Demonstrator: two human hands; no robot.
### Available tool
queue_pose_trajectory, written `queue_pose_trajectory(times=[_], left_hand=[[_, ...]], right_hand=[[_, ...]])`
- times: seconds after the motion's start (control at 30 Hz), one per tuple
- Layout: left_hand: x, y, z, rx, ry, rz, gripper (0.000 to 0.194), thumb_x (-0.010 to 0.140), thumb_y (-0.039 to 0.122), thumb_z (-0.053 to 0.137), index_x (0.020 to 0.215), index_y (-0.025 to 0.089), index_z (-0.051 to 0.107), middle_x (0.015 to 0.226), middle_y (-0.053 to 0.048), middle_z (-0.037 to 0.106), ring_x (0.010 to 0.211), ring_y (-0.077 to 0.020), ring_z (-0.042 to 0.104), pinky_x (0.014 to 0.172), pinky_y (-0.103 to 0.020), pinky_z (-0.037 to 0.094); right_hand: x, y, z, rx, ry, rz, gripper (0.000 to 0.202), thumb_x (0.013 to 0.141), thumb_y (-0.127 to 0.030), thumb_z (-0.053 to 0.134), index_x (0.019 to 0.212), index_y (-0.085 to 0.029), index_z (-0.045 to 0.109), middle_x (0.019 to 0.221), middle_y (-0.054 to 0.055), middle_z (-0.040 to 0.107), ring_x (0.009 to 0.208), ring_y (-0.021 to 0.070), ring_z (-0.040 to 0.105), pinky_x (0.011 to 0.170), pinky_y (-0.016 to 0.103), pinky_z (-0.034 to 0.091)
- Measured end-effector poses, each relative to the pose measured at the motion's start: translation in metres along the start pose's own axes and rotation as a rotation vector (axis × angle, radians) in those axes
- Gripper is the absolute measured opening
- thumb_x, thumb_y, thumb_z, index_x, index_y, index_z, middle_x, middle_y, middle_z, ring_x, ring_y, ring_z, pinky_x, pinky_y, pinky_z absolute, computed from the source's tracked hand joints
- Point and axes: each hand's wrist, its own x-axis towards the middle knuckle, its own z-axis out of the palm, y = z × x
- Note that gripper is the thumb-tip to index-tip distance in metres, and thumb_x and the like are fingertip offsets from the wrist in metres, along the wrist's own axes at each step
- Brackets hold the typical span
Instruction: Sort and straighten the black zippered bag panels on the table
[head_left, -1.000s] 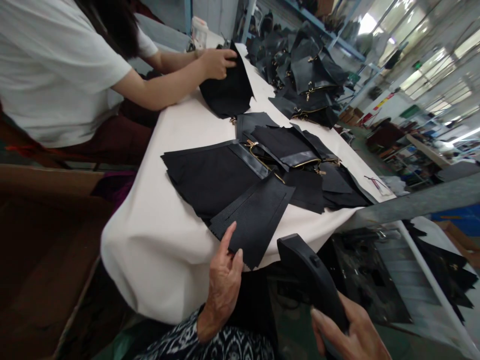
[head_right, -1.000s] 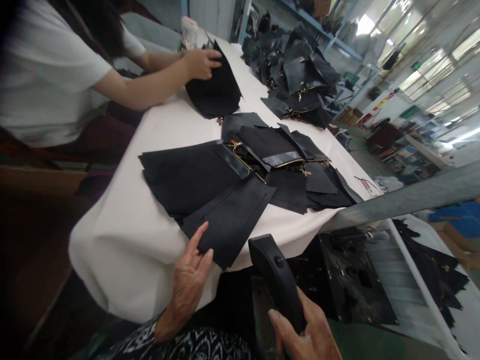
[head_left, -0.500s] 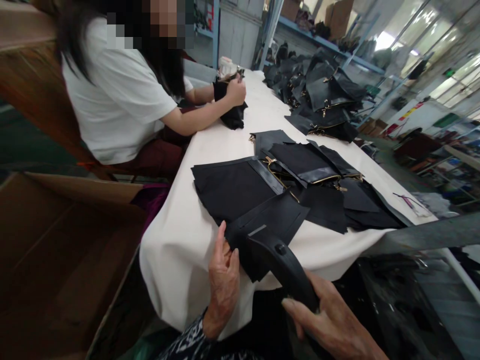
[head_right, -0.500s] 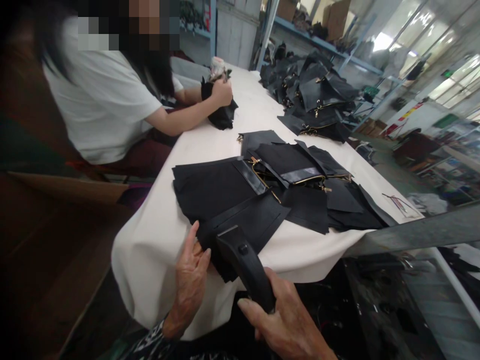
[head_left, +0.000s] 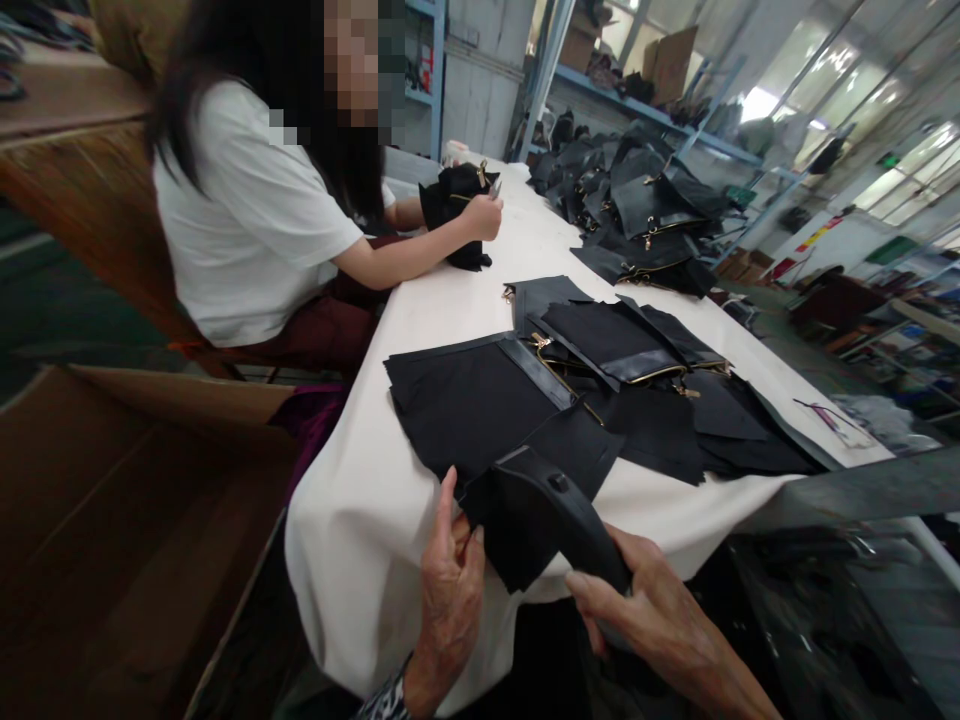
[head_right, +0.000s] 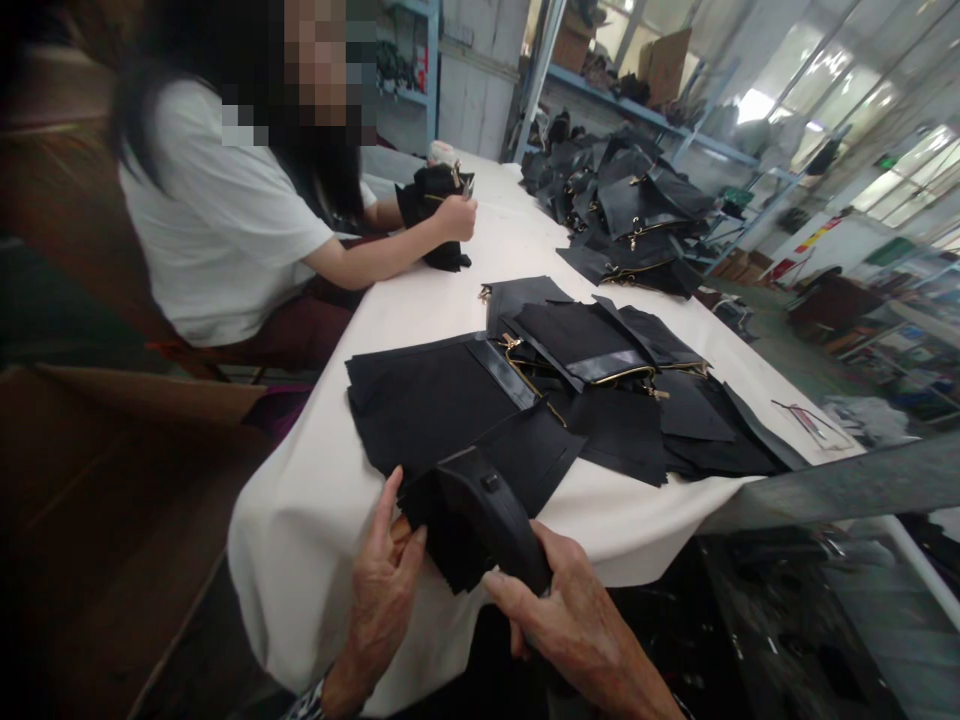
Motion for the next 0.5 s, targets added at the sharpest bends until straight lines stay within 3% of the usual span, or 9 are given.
queue_pose_trajectory(times=[0.2, 0.4, 0.5], left_hand=[[-0.003, -0.006, -0.008, 0.167, 0.041, -0.020, 0.063, 0.085, 0.032, 0.051, 0.142, 0.022, 0.027, 0.098, -0.007, 0.071, 0.096, -0.0203, 0.066, 0.086, -0.034, 0.054], [0.000, -0.024, -0.041, 0.238, 0.090, -0.035, 0.058, 0.081, 0.043, 0.054, 0.132, 0.018, 0.044, 0.108, -0.009, 0.068, 0.103, -0.0225, 0.063, 0.087, -0.032, 0.054], [0.000, -0.012, -0.055, 0.529, 0.187, 0.173, 0.047, 0.081, 0.045, 0.053, 0.122, 0.021, 0.054, 0.106, -0.006, 0.068, 0.090, -0.0222, 0.066, 0.082, -0.034, 0.054]], right_hand=[[-0.015, 0.017, -0.013, 0.023, 0.098, 0.011, 0.022, 0.083, -0.038, 0.053, 0.085, -0.016, 0.052, 0.047, -0.005, 0.054, 0.042, 0.0125, 0.054, 0.044, 0.020, 0.041], [-0.035, 0.047, -0.027, 0.028, 0.216, 0.052, 0.023, 0.081, -0.040, 0.049, 0.073, -0.018, 0.049, 0.043, -0.005, 0.052, 0.040, 0.0133, 0.052, 0.046, 0.022, 0.042], [-0.043, 0.062, -0.033, 0.052, 0.230, 0.064, 0.025, 0.082, -0.042, 0.049, 0.070, -0.020, 0.047, 0.044, -0.005, 0.052, 0.041, 0.0135, 0.053, 0.045, 0.022, 0.041]])
